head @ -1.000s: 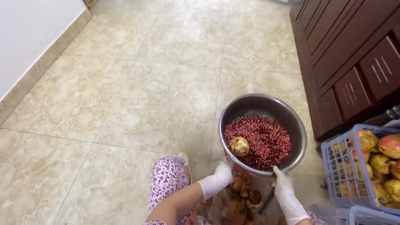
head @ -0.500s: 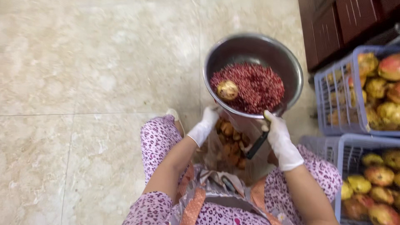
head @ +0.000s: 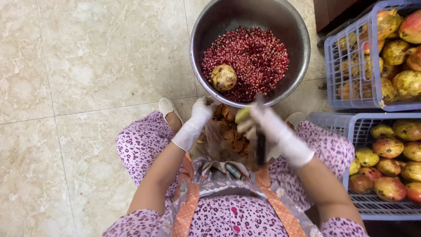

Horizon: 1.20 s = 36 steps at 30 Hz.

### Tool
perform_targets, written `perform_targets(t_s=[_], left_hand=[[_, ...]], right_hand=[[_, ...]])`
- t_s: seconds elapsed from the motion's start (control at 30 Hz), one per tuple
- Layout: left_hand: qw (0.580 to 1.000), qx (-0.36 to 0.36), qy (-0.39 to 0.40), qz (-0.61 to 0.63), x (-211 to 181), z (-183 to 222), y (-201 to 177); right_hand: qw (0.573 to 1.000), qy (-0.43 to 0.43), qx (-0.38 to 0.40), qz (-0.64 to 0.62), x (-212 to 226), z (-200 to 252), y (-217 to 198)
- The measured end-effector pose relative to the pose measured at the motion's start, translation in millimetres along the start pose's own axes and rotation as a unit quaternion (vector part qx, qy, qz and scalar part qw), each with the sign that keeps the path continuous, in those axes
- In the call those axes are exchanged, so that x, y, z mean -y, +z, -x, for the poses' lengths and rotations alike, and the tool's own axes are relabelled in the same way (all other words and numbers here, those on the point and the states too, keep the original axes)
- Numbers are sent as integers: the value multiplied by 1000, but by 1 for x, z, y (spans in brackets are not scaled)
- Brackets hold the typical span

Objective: The person sits on the floor and uses a knife to cut and separate pomegranate arils from the rind into a metal bowl. Pomegranate peels are discarded into a plastic bag between the legs. The person handles multiple pomegranates one at a time, tapping and prying the fruit to release the seeds.

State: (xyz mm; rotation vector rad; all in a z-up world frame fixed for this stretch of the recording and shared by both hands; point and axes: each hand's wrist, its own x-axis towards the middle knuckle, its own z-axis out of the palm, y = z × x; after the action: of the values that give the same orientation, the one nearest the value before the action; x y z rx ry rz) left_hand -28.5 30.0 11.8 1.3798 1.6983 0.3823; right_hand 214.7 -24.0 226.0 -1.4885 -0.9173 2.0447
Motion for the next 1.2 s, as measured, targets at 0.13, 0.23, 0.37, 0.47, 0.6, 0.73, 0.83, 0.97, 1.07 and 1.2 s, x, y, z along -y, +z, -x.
perform_targets(t_s=[0.13, 0.23, 0.37, 0.47, 0.6, 0.73, 0.83, 0.97, 1.07, 1.2], left_hand=[[994, -77, 75, -22, -21, 14, -45], [955, -92, -47, 278, -54, 7, -83], [948, -57, -3, 313, -78, -22, -76], [894, 35, 18, 446, -73, -48, -47], [861, 106, -124, 482, -38, -67, -30], [859, 102, -125, 486, -19, -73, -21], [851, 77, -108, 507, -12, -74, -14], [880, 14, -114, 461, -2, -41, 0], [851, 13, -147, 504, -13, -3, -4], [887, -80, -31, 454, -47, 44, -25]], right_hand=[[968, -100, -217, 72, 34, -34, -64], [775, -237, -493, 315, 26, -65, -107], [818, -169, -502, 225, -25, -82, -163], [923, 9, -369, -105, -51, -93, -185], [885, -183, -266, -336, -120, -111, -142], [864, -81, -292, -402, -174, -155, -101], [886, -118, -165, -416, -206, -193, -106], [904, -163, -150, -367, -255, -202, -114], [861, -122, -213, -445, -260, -188, -93], [908, -54, -296, -291, -219, -126, -68]])
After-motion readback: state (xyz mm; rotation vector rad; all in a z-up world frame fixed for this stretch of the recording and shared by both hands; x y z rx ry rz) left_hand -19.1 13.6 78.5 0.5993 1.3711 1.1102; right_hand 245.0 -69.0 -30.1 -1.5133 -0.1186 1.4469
